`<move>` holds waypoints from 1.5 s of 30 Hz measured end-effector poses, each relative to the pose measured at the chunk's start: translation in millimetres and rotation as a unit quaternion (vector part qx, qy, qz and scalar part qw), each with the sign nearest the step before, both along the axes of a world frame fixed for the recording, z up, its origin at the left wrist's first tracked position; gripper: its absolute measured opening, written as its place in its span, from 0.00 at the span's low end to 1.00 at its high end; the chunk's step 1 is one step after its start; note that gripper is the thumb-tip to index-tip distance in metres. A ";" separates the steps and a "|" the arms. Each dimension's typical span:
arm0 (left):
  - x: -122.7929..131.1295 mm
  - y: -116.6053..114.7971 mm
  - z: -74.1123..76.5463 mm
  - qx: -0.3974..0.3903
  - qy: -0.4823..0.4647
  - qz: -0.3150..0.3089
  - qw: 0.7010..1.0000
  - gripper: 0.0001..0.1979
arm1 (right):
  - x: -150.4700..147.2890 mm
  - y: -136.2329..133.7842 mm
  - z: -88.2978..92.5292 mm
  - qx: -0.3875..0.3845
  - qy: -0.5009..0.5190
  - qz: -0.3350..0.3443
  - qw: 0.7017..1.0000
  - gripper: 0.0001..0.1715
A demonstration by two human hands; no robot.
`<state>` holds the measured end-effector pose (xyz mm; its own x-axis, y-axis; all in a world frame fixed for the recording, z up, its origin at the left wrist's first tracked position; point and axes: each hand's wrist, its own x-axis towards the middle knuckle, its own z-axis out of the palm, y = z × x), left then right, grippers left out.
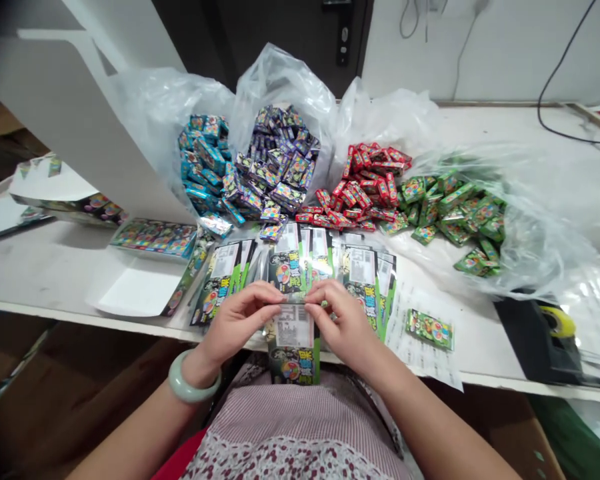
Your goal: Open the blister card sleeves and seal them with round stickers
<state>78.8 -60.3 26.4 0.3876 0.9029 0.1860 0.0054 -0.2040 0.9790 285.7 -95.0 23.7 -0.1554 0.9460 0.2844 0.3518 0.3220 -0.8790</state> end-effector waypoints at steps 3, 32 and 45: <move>3.5 -0.3 -14.3 -0.010 0.026 0.017 0.999 0.05 | -0.8 -1.2 -20.3 0.004 0.011 -0.023 1.000 0.05; 6.7 14.9 -29.8 0.065 0.089 0.027 0.994 0.02 | 186.3 -2.9 -65.1 -0.248 -0.114 -0.301 0.914 0.11; 20.8 2.4 -22.8 0.076 0.008 -0.006 0.997 0.03 | 15.4 38.0 44.8 -0.124 -0.108 0.126 0.978 0.07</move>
<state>99.6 -58.0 3.6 0.4025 0.8596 0.3148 0.0175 -0.3511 0.9362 301.1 -57.0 68.5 -0.4235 0.9058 -0.0148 0.4746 0.2079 -0.8553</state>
